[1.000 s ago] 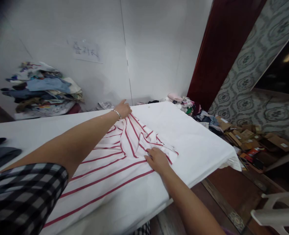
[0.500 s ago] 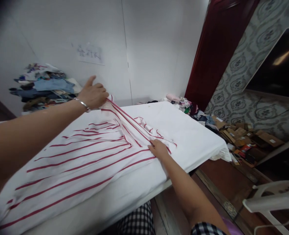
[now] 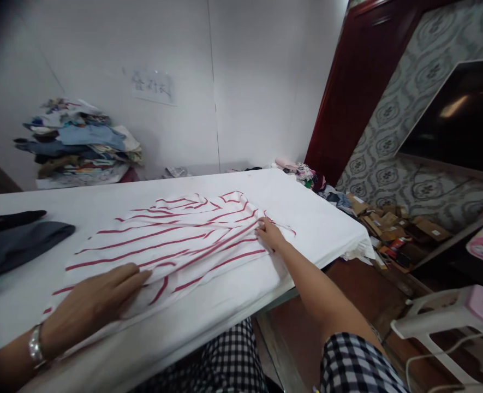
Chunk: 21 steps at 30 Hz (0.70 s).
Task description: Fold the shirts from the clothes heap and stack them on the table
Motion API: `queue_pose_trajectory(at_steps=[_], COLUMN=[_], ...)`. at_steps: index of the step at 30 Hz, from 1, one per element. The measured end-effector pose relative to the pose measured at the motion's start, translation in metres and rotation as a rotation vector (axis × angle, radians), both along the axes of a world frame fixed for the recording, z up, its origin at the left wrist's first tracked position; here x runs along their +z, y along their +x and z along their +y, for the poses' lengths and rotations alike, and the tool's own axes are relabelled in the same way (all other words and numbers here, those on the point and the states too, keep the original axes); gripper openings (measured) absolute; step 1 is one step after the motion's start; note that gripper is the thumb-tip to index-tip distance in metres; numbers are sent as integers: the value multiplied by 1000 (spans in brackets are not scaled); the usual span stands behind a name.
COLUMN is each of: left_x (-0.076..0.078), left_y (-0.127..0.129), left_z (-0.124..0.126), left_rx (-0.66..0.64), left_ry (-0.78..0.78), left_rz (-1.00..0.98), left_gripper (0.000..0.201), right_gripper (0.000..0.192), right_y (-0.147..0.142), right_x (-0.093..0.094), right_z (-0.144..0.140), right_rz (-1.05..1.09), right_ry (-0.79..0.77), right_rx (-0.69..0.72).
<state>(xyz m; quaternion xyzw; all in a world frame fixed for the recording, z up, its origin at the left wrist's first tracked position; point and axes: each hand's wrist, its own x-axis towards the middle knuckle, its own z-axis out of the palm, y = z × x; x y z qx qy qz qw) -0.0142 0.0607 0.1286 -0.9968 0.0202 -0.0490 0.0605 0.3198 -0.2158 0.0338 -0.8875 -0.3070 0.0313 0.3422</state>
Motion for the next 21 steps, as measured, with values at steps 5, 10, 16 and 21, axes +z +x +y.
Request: queue_pose_trajectory(at_steps=[5, 10, 16, 21], left_x=[-31, -56, -21, -23], left_y=[-11, -17, -22, -30], left_z=[-5, -14, 10, 35], left_rx=[8, 179, 298, 13], left_ry=[-80, -305, -149, 133], left_rz=[18, 3, -151, -317], left_gripper=[35, 41, 37, 31], right_gripper=[36, 17, 23, 25], right_y=[12, 8, -13, -37], right_x=[3, 3, 11, 5], right_z=[7, 8, -8, -22], right_rz=[105, 152, 235, 366], right_ry=[82, 177, 381, 473], right_rx=[-90, -181, -291, -315])
